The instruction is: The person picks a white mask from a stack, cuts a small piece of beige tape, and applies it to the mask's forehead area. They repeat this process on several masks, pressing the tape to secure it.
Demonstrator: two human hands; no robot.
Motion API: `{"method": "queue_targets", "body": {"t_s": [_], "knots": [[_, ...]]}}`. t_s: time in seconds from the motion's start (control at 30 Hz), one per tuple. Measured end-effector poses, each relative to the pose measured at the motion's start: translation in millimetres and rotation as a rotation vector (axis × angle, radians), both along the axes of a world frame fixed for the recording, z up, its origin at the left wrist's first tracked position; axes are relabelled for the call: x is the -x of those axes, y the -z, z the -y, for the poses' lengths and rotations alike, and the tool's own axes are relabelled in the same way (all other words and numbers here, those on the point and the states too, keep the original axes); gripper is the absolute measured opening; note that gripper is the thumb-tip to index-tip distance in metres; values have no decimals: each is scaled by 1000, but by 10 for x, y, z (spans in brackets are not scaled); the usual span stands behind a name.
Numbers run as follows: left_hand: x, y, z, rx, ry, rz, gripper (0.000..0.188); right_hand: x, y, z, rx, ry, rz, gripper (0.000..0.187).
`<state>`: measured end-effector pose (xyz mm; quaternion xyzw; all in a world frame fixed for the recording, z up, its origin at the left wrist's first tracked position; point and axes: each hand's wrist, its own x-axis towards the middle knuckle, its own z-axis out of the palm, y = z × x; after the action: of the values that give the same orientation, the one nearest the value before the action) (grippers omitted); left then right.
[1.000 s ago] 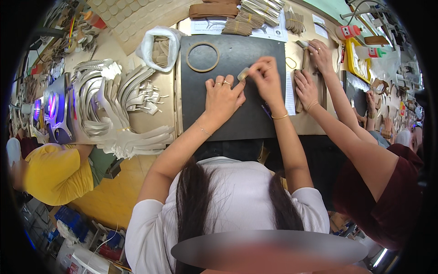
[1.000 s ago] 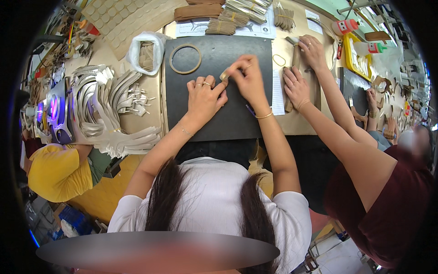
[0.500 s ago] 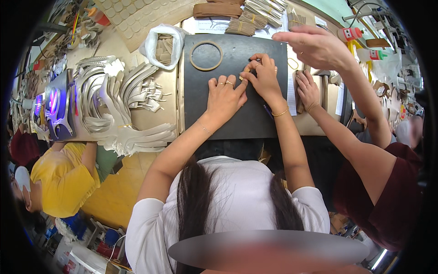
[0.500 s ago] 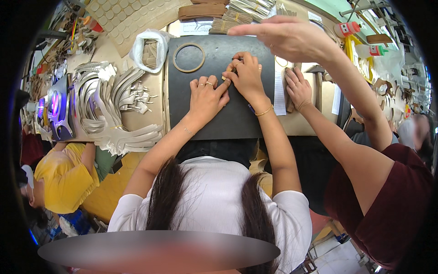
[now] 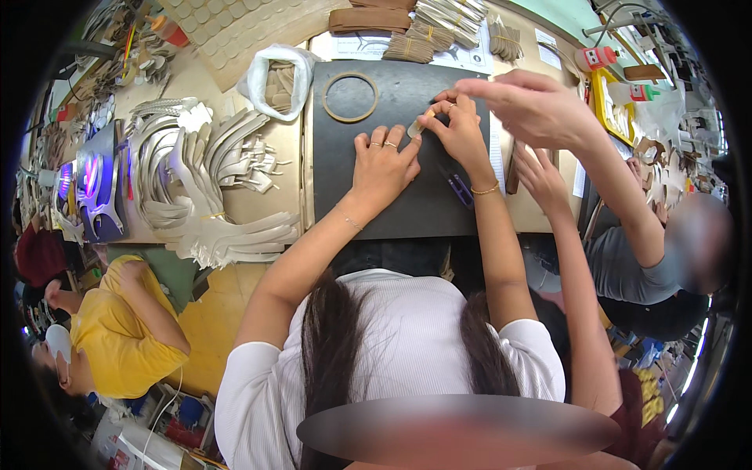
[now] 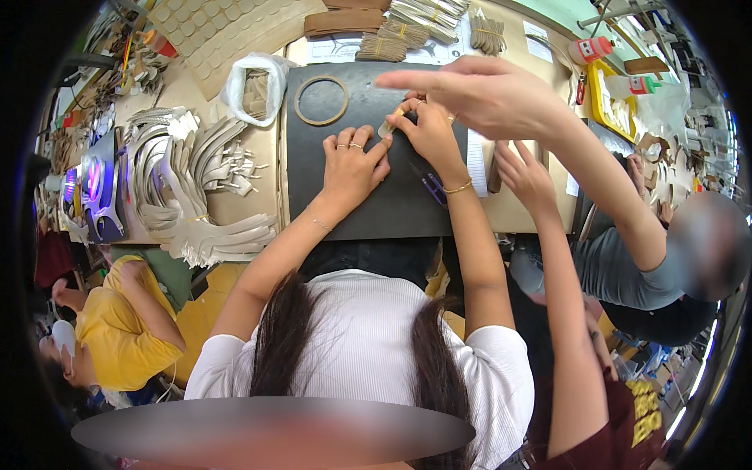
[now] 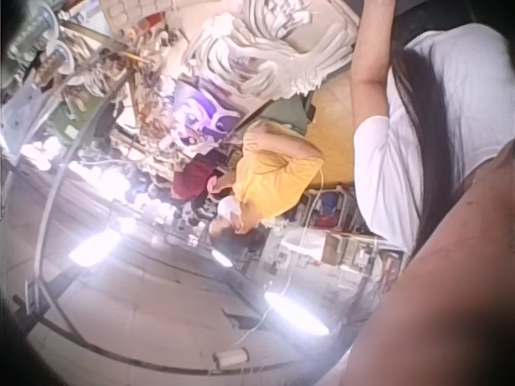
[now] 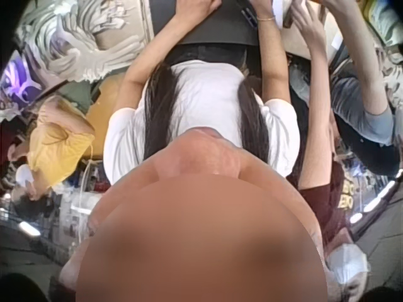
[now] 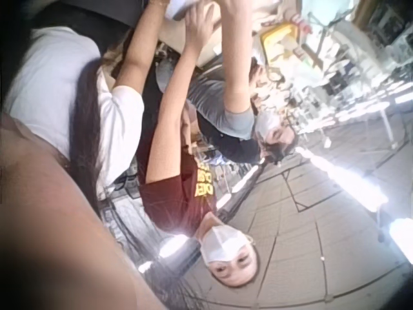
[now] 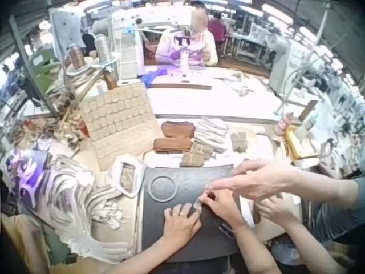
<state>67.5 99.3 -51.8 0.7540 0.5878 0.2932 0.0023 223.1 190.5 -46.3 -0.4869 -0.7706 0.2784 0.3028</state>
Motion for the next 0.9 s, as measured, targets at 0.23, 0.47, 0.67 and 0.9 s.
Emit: {"method": "queue_targets", "body": {"t_s": [0.23, 0.47, 0.67, 0.9], "knots": [[-2, 37, -40, -29, 60, -59, 31, 29, -16, 3, 110, 83, -24, 13], [-24, 50, -43, -38, 41, -56, 27, -151, -197, -105, 417, 95, -486, 19], [-9, 74, -27, -19, 38, -38, 31, 81, -52, 85, 17, 5, 170, 18], [-23, 83, -46, -23, 43, -51, 29, -76, -77, -4, 353, 223, -631, 19]]}}
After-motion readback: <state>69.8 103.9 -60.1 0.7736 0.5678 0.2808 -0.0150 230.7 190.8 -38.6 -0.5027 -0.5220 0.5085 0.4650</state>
